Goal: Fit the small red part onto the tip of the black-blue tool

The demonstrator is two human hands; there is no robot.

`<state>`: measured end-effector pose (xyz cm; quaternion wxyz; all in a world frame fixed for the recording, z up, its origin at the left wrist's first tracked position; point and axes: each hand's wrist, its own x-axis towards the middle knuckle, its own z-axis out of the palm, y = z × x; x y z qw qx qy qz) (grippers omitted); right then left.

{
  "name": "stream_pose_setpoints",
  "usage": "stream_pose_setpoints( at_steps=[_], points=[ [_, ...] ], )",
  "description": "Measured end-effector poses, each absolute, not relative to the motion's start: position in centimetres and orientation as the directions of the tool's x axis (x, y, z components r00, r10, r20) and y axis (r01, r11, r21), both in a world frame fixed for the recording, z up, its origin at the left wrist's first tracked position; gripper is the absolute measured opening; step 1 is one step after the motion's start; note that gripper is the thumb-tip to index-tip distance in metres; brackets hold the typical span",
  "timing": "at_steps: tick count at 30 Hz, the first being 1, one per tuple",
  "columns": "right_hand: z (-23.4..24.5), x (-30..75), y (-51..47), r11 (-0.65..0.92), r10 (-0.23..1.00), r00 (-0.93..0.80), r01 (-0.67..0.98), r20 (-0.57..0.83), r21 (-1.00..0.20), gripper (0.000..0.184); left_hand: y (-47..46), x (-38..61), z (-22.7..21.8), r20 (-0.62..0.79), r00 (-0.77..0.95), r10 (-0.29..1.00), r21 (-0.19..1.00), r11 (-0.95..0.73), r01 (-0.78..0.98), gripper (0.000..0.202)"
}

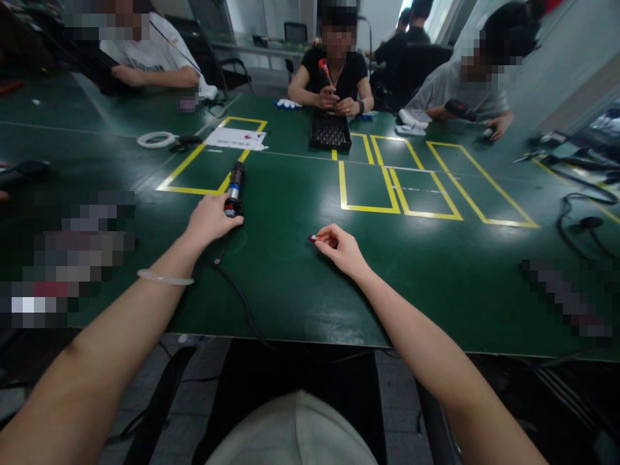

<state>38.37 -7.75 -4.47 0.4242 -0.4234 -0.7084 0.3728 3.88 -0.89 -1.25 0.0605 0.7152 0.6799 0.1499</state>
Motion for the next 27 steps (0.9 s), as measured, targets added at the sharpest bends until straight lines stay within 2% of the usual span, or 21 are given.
stream_pose_setpoints(
  at_steps=[4, 7, 15, 27],
  points=[
    [-4.3, 38.5, -7.8, 0.387, 0.910, -0.291, 0.335, 0.297, -0.859, 0.013, -3.7, 9.3, -1.3, 0.166, 0.119, 0.979, 0.168, -0.147, 0.975, 0.073],
    [-4.3, 38.5, -7.9, 0.402, 0.904, -0.299, 0.352, 0.305, -0.845, 0.013, -5.4, 13.1, -1.0, 0.158, 0.199, 0.967, 0.129, -0.220, 0.967, 0.070],
    [-4.4, 38.8, -7.7, 0.424, 0.896, -0.306, 0.371, 0.323, -0.826, 0.012, -8.6, 18.5, -0.4, 0.135, 0.342, 0.930, 0.134, -0.359, 0.924, 0.065],
    [-4.6, 38.5, -7.5, 0.423, 0.897, -0.345, 0.483, 0.277, -0.766, 0.012, -9.9, 19.8, -0.2, 0.124, 0.398, 0.909, 0.130, -0.413, 0.902, 0.070]
  ],
)
